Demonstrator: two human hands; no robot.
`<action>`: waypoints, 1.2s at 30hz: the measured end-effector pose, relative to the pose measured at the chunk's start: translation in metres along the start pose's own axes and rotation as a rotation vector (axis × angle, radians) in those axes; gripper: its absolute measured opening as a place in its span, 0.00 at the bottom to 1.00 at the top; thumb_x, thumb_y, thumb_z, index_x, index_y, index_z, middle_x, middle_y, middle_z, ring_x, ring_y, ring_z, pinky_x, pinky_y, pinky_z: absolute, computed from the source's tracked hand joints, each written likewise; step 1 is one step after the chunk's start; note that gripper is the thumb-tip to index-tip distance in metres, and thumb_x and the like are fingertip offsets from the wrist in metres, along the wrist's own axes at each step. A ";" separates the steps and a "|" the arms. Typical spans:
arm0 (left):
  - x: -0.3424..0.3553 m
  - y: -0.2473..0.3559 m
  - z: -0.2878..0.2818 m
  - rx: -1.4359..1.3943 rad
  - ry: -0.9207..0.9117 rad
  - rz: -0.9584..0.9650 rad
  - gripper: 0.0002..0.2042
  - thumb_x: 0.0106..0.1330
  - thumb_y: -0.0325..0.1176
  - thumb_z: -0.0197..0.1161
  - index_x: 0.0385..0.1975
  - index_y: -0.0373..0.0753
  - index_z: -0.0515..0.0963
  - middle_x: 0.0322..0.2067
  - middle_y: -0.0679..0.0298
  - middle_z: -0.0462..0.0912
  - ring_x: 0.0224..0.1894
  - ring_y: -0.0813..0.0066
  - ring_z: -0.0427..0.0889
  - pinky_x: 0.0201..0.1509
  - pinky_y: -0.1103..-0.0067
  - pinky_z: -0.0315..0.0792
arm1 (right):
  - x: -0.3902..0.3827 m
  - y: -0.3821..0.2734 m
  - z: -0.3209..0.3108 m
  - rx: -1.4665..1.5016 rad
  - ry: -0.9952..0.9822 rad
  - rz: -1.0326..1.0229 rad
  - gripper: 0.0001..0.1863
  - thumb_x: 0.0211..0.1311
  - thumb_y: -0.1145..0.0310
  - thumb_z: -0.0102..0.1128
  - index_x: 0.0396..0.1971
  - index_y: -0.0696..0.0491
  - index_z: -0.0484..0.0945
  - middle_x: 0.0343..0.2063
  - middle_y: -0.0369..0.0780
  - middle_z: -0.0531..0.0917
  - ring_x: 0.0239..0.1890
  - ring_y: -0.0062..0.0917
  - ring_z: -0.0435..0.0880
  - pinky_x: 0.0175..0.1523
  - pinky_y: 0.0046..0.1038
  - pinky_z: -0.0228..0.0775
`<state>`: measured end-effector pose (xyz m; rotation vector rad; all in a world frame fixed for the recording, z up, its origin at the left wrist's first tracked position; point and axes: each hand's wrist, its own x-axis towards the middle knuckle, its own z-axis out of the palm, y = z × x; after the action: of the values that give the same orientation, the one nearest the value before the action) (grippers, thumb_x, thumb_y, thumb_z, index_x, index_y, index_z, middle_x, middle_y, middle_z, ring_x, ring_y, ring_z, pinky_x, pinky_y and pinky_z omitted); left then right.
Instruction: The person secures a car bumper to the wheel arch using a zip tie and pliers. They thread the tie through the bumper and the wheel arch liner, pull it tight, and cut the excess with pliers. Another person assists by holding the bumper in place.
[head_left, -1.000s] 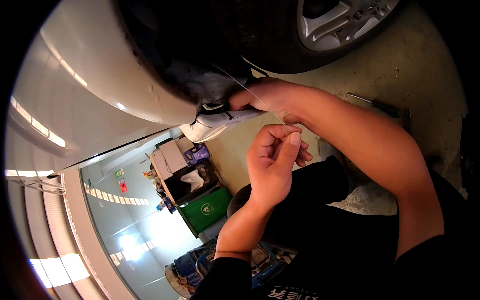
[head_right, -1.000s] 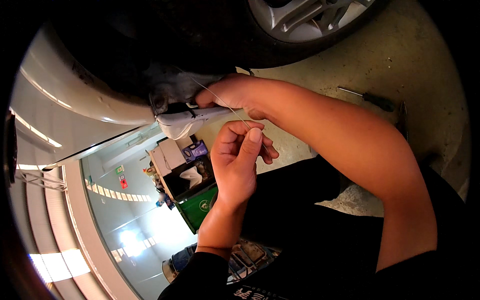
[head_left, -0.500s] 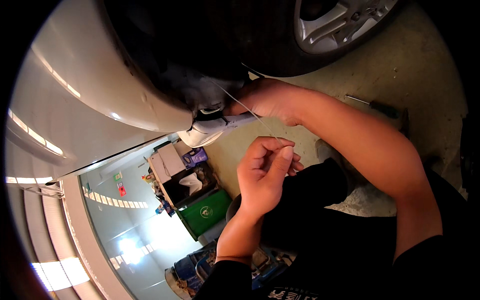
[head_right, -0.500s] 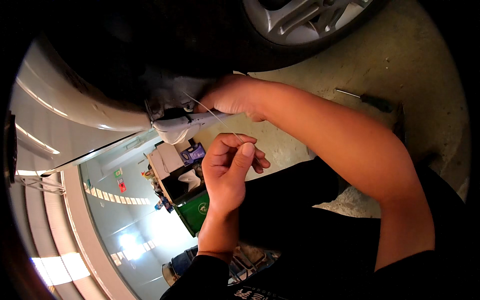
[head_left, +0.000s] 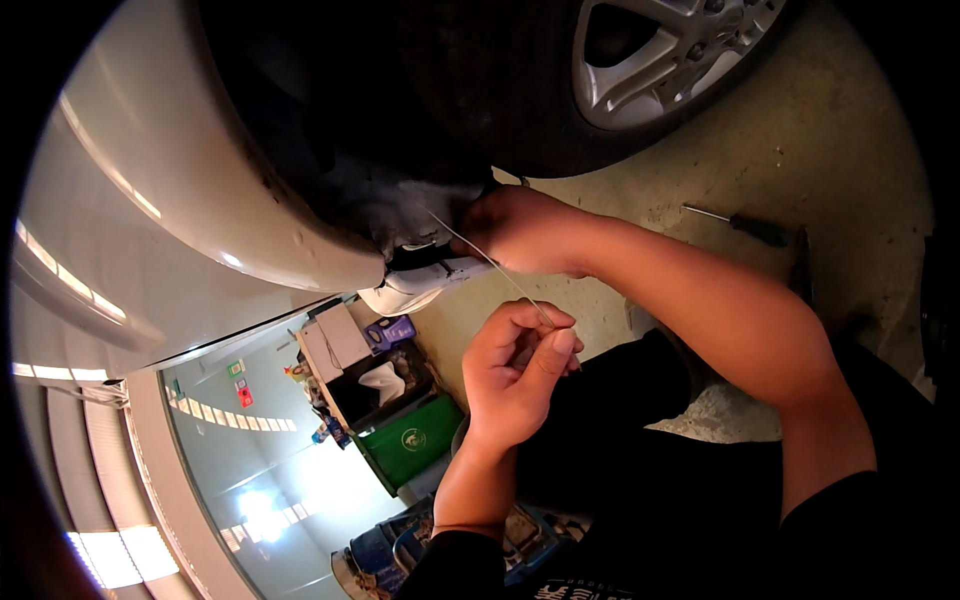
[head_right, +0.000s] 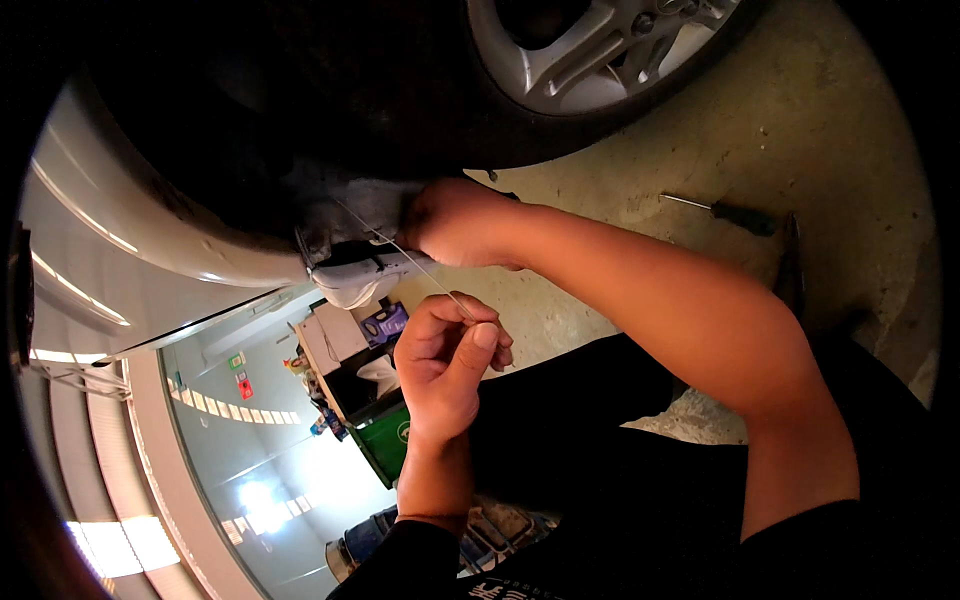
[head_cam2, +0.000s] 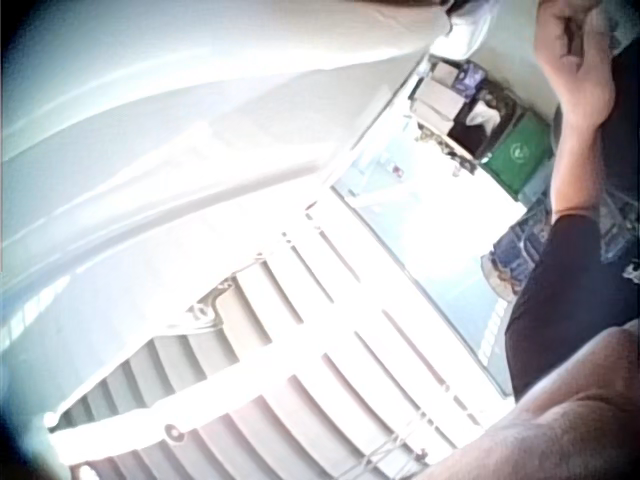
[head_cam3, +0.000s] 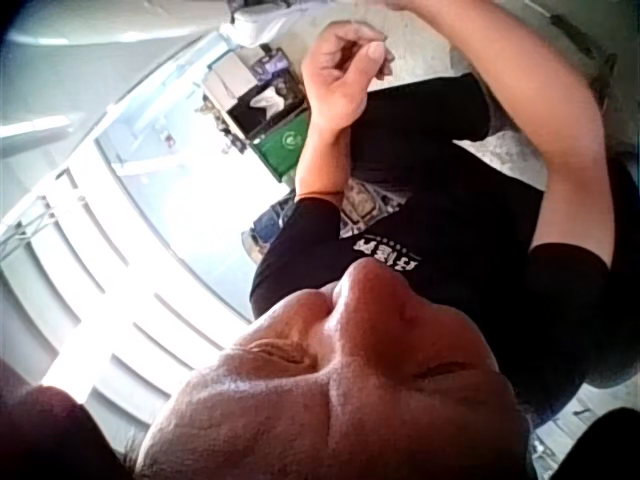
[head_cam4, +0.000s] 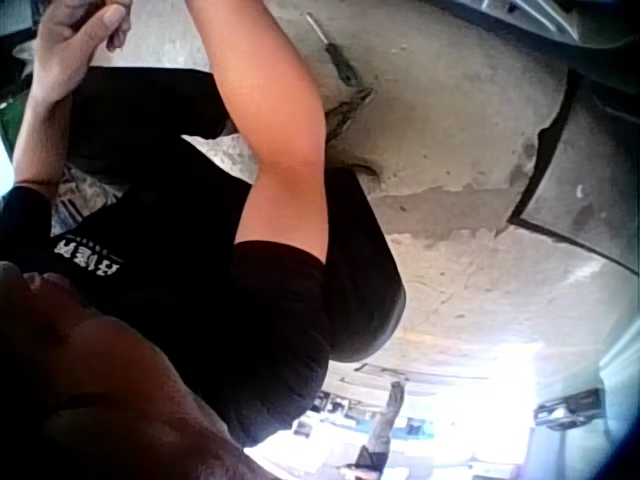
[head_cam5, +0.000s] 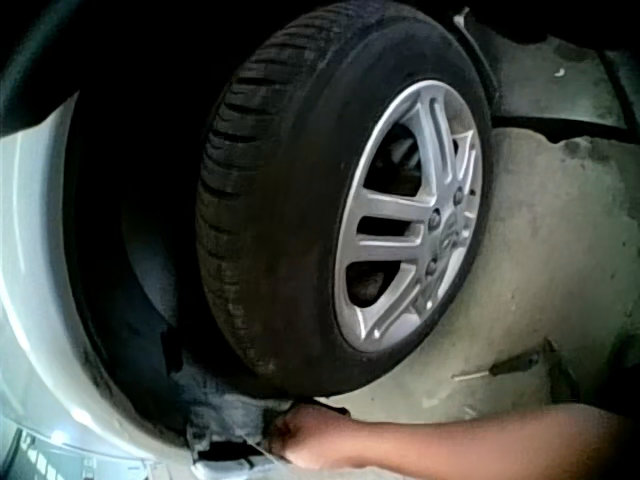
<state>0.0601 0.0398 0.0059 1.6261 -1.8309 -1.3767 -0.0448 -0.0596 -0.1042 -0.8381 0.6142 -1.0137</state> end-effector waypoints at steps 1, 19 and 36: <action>-0.001 0.002 -0.002 0.062 0.017 -0.001 0.06 0.71 0.24 0.63 0.44 0.31 0.76 0.33 0.59 0.82 0.29 0.75 0.82 0.31 0.83 0.74 | 0.001 0.001 -0.001 -0.050 0.002 -0.027 0.13 0.69 0.62 0.58 0.41 0.55 0.86 0.35 0.42 0.87 0.41 0.29 0.84 0.50 0.32 0.73; 0.011 -0.025 -0.030 0.548 0.393 0.785 0.12 0.63 0.10 0.64 0.30 0.32 0.67 0.36 0.55 0.76 0.38 0.58 0.90 0.42 0.68 0.89 | 0.013 0.041 0.002 -0.411 0.186 -0.343 0.11 0.69 0.64 0.58 0.41 0.55 0.83 0.39 0.50 0.85 0.45 0.47 0.83 0.51 0.43 0.74; 0.034 -0.037 -0.040 0.909 0.526 0.845 0.12 0.60 0.09 0.66 0.26 0.31 0.71 0.35 0.53 0.80 0.38 0.63 0.88 0.44 0.72 0.85 | 0.007 0.037 -0.002 -0.462 0.200 -0.394 0.09 0.69 0.67 0.58 0.41 0.55 0.81 0.40 0.49 0.85 0.46 0.48 0.83 0.50 0.44 0.74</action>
<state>0.1020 -0.0031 -0.0163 1.0484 -2.4393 0.2646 -0.0260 -0.0567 -0.1370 -1.3085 0.8953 -1.3484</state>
